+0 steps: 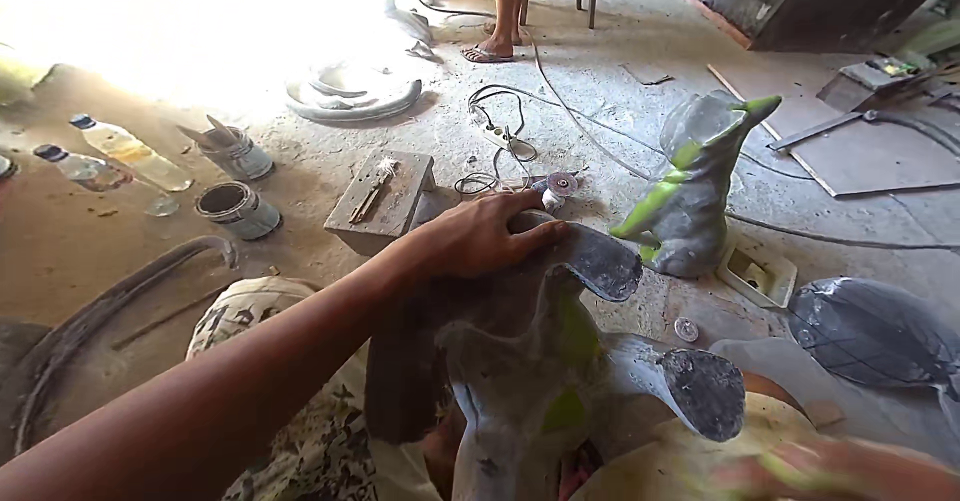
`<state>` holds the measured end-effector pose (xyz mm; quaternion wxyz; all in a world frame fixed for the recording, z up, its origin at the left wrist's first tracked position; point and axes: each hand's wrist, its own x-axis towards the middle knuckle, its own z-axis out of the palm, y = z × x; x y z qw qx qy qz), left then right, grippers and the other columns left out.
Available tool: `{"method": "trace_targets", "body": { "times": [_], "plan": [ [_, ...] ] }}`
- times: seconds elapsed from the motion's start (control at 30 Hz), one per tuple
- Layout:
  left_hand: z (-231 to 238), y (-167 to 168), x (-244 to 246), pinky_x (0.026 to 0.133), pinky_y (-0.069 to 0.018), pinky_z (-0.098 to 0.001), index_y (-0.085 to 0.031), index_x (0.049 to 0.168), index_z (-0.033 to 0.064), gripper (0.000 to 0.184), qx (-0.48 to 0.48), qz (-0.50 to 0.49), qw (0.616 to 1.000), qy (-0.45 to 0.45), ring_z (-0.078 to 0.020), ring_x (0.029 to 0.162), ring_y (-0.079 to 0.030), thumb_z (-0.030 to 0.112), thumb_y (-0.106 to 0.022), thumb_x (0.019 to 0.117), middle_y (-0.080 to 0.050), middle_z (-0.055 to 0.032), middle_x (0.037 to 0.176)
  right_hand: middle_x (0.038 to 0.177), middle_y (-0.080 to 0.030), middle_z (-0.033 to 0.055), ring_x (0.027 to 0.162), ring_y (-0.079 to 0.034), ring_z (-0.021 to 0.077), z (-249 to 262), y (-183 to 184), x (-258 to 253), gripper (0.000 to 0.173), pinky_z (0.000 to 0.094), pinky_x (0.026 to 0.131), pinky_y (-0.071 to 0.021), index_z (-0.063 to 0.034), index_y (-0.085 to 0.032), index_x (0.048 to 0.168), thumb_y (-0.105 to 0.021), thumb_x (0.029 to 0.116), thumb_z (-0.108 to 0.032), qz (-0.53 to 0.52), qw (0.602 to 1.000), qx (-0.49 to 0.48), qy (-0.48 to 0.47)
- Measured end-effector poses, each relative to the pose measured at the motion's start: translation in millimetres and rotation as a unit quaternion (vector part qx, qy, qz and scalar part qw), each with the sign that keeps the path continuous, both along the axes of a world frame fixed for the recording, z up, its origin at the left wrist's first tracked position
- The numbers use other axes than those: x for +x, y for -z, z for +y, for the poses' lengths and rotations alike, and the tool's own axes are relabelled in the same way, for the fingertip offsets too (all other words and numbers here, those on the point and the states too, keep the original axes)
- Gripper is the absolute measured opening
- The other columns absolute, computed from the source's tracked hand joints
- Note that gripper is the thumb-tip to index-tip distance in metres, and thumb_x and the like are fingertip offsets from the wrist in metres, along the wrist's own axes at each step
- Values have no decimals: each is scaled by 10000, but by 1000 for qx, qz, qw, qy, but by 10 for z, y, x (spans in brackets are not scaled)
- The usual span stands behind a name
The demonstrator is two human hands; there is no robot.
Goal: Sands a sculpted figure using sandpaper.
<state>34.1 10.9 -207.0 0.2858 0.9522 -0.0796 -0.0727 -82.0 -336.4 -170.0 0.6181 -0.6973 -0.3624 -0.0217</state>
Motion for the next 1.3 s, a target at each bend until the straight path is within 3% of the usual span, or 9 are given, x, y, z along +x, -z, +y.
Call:
{"method": "trace_targets", "body": {
  "times": [0.1,0.2,0.27,0.33,0.57,0.77,0.97,1.1,1.3],
  "plan": [
    [-84,-25,-95,847,-558,-541,-621,1256,384,617,14,3,999,-33,-148,1062,-667,824,-338,930,-675,48,1147,1446,-525,252,1017,-714,208,331,193,-83,240,374,883,-633,-67,-772,1093,-570,1004,-160,68,991,-100,-58],
    [-144,-57,-210,812,-558,-533,-614,1265,392,625,32,5,998,-59,-151,1037,-669,829,-317,930,-664,52,1139,1594,-406,197,1155,-673,159,532,434,-15,258,345,920,-602,-173,-797,1091,-568,980,-131,112,971,-206,-57],
    [-172,-76,-276,791,-564,-526,-615,1270,382,625,38,3,997,-69,-157,1011,-675,820,-317,938,-664,47,1124,1595,-422,179,1369,-547,192,597,531,53,249,378,1045,-539,-215,-801,1053,-578,952,-172,127,970,-206,-34],
    [-171,-63,-307,796,-569,-509,-613,1268,396,622,40,-3,996,-73,-135,1002,-673,826,-314,933,-662,67,1120,1568,-464,174,1423,-493,211,643,585,127,236,394,1089,-508,-229,-804,1021,-594,923,-186,141,972,-184,-22],
    [-196,-36,-358,726,-575,-469,-620,1253,422,612,40,-13,996,-83,-102,931,-665,840,-323,919,-642,90,1072,1386,-645,119,1377,-539,188,796,565,254,208,398,1064,-520,-269,-799,980,-613,895,-233,147,968,-200,-38],
    [-227,-28,-351,705,-569,-465,-618,1242,416,615,43,-15,995,-87,-106,915,-663,845,-321,916,-635,84,1071,1478,-548,202,1442,-460,261,828,534,248,204,416,1093,-485,-265,-802,993,-617,906,-260,134,963,-211,-99],
    [-232,-46,-357,716,-567,-476,-621,1238,406,628,46,-10,994,-93,-120,927,-664,847,-311,916,-634,78,1067,1623,-324,259,1480,-407,264,717,571,246,217,399,1125,-470,-233,-810,1010,-611,930,-201,122,962,-188,-152],
    [-211,-75,-360,753,-565,-518,-615,1262,396,639,41,6,994,-98,-154,982,-673,842,-309,921,-651,61,1116,1558,-439,226,1285,-597,209,555,664,248,212,375,1029,-552,-127,-792,965,-582,942,-117,127,978,-78,-143],
    [-207,-90,-364,725,-553,-525,-620,1239,387,615,31,14,995,-97,-166,967,-672,831,-328,927,-648,52,1102,1452,-512,238,1100,-670,190,288,695,137,210,347,941,-589,-103,-773,1012,-570,984,-151,121,986,-45,-103]
  ]
}}
